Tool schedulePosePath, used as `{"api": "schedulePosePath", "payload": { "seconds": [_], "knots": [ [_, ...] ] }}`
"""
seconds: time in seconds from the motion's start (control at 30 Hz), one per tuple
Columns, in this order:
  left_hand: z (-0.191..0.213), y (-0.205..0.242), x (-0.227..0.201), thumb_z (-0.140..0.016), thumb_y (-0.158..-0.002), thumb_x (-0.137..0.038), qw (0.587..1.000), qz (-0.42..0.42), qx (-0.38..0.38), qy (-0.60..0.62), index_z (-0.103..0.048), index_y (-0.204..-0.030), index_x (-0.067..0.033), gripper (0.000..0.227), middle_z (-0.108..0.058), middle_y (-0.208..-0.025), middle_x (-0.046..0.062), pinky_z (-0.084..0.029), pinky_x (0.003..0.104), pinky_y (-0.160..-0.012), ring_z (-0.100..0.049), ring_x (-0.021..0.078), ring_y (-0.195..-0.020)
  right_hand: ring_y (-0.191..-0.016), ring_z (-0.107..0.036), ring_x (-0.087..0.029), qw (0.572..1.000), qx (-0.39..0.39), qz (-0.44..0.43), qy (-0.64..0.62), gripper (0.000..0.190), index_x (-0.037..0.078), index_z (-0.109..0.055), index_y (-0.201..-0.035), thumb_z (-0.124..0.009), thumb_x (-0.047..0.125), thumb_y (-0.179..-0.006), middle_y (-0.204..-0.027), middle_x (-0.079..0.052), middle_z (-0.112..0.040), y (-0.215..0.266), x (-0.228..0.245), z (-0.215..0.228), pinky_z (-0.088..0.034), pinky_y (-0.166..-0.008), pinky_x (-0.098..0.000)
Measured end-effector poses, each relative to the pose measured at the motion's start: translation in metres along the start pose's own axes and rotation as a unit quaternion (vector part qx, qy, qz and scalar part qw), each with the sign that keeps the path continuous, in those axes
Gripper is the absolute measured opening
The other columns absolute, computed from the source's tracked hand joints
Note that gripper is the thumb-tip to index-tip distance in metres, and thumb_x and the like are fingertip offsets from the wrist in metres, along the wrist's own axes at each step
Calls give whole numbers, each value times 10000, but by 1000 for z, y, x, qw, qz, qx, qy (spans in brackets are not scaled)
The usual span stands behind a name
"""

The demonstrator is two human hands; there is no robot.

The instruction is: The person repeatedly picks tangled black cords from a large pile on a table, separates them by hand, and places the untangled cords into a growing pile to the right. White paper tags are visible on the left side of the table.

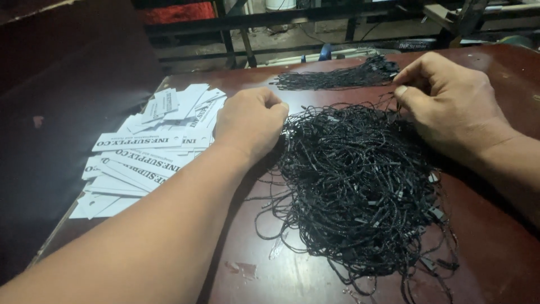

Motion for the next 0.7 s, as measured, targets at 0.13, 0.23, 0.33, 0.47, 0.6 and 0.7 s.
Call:
{"api": "schedulePosePath", "payload": {
  "seconds": [0.13,0.23,0.33,0.47,0.6,0.7],
  "knots": [
    [-2,1,4,-527,-846,-354,1000,-4,-1,8,-772,-904,-257,270,-773,-1080,-34,-517,436,-887,-680,246,-1027,-839,-663,-174,1000,-3,-2,24,124,160,-733,-1103,-664,203,-1010,-918,-45,-748,-2,-10,-4,-485,-788,-359],
    [-3,0,4,-547,-865,-335,999,-34,-4,16,-775,-927,-220,263,-771,-1099,-30,-526,418,-874,-687,204,-1014,-899,-656,-181,999,-20,36,33,108,163,-734,-1107,-686,198,-1017,-964,-39,-743,-6,-20,-5,-473,-840,-365],
    [-5,0,9,-575,-877,-320,999,-42,-8,27,-785,-955,-203,252,-785,-1067,-19,-533,406,-866,-704,188,-987,-917,-656,-176,996,-23,82,35,92,133,-735,-1119,-702,153,-1035,-984,-47,-742,-4,-24,-7,-486,-844,-360],
    [-5,-2,16,-589,-816,-304,997,-34,-35,57,-787,-871,-246,214,-790,-875,-69,-525,353,-833,-707,140,-885,-841,-634,-138,993,-32,108,18,99,121,-737,-1121,-702,120,-1029,-927,-42,-722,-5,-29,-10,-494,-774,-329],
    [-3,3,15,-580,-824,-316,997,-11,-25,70,-757,-872,-267,190,-774,-745,-80,-521,312,-791,-720,80,-759,-858,-636,-170,989,-33,144,20,104,66,-740,-1171,-719,85,-1070,-982,-83,-718,-2,-29,-8,-512,-726,-339],
    [-4,3,17,-567,-817,-285,997,-16,-24,74,-759,-849,-254,197,-770,-746,-81,-534,298,-792,-746,53,-733,-814,-615,-128,993,-30,116,3,95,97,-736,-1143,-733,94,-1048,-950,-53,-708,0,-26,-8,-503,-708,-298]
  ]
}}
Point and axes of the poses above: each hand's wrist, its own y-axis away from the middle knuckle, its own z-axis out of the back of the hand, x = y × z, the point moved 4 cm from there along -y, towards the middle knuckle
